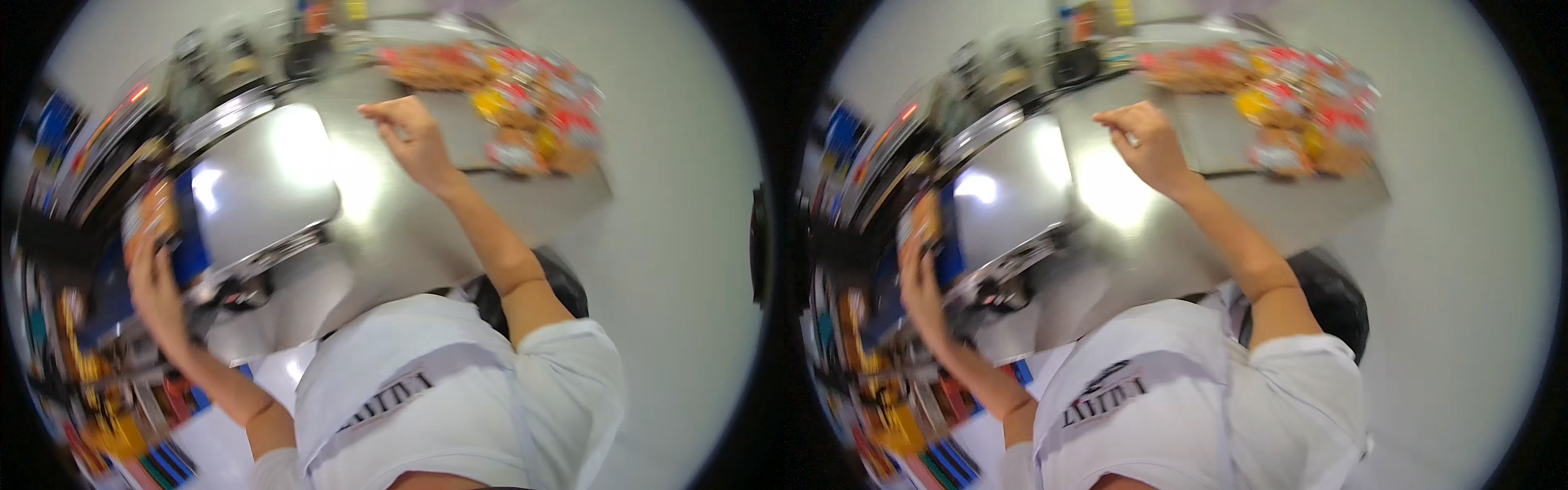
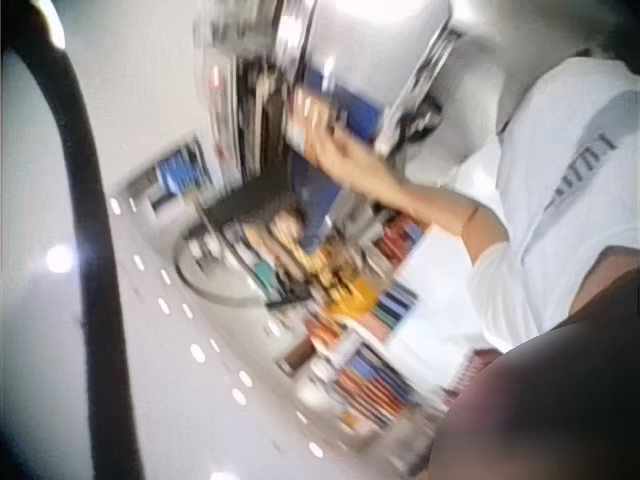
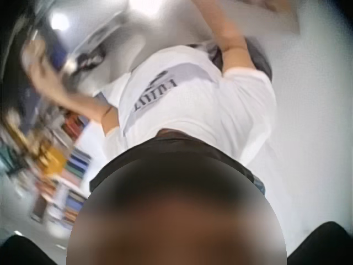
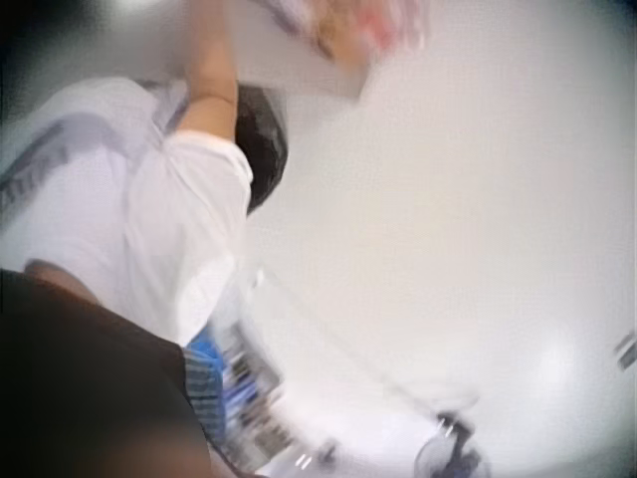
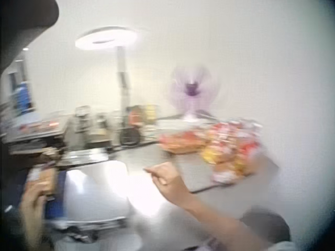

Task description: The person picks up individually wrapped snack packages from a yellow crate and places them onto a conveyor belt. The packages move through a heat-sealing machine, and the person then collects the sealed items and stacks them on a metal table. The process is repeated for multiple snack units.

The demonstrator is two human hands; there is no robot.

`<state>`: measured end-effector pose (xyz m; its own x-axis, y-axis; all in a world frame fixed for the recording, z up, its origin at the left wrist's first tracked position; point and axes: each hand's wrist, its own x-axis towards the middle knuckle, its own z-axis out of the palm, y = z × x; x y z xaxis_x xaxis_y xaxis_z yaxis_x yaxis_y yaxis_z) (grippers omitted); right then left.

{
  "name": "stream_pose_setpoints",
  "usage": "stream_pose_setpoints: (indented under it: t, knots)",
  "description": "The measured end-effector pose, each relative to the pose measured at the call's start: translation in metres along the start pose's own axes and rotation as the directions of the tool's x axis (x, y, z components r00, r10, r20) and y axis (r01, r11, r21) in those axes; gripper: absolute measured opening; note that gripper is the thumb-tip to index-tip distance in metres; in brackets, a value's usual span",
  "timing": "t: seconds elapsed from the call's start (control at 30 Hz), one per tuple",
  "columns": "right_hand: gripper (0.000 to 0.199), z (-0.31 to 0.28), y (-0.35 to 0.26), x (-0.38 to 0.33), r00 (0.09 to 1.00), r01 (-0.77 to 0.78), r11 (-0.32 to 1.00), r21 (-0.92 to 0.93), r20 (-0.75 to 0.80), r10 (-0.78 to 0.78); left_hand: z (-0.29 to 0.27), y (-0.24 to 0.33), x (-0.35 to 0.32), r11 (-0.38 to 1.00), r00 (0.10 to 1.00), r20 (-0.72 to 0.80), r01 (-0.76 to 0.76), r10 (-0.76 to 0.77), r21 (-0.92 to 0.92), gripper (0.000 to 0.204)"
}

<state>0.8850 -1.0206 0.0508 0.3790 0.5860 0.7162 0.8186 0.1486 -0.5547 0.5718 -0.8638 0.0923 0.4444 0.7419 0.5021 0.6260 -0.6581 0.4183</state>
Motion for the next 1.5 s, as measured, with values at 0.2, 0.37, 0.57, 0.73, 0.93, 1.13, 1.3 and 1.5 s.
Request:
stream_pose_setpoints:
  t: [0.2,0.37,0.57,0.73,0.93,1.13,1.3,1.5]
  knots:
    - [0.021,-0.087,0.078,-0.11,0.946,-0.282,0.581,-0.763,-0.122,0.299,-0.008,-0.019,0.01,0.999,0.998,0.049,-0.026,0.027,-0.025,0.031]
    - [0.018,-0.116,0.096,-0.131,0.928,-0.264,0.373,-0.89,-0.128,0.349,-0.001,0.022,0.02,0.975,0.982,0.013,-0.184,0.187,-0.122,0.029]
    - [0.012,-0.127,0.071,-0.06,0.892,-0.394,0.732,-0.556,-0.422,0.159,0.031,0.104,0.01,0.884,0.902,0.181,-0.314,0.392,-0.347,0.029]
    - [0.016,-0.073,-0.038,0.017,0.826,-0.037,0.939,0.343,-0.519,0.222,0.05,0.162,0.005,0.706,0.746,0.043,-0.608,0.664,-0.364,0.048]
    - [0.011,-0.005,-0.104,0.043,0.975,0.017,0.843,0.538,-0.197,0.106,0.037,0.168,0.005,0.824,0.944,-0.013,-0.293,0.328,-0.486,0.043]
    - [0.032,-0.002,-0.093,0.053,0.974,-0.086,0.939,0.333,-0.168,0.149,0.046,0.09,0.031,0.574,0.942,0.134,-0.071,0.307,-0.816,0.031]
    - [0.023,-0.002,-0.081,0.062,0.952,-0.238,0.91,0.339,0.269,0.148,0.021,0.081,0.035,0.695,0.972,0.081,-0.099,0.221,-0.712,0.036]
    - [0.017,-0.023,-0.058,0.07,0.947,-0.102,0.954,0.282,0.322,0.006,0.018,0.083,0.039,0.555,0.959,-0.167,-0.268,0.227,-0.788,0.018]
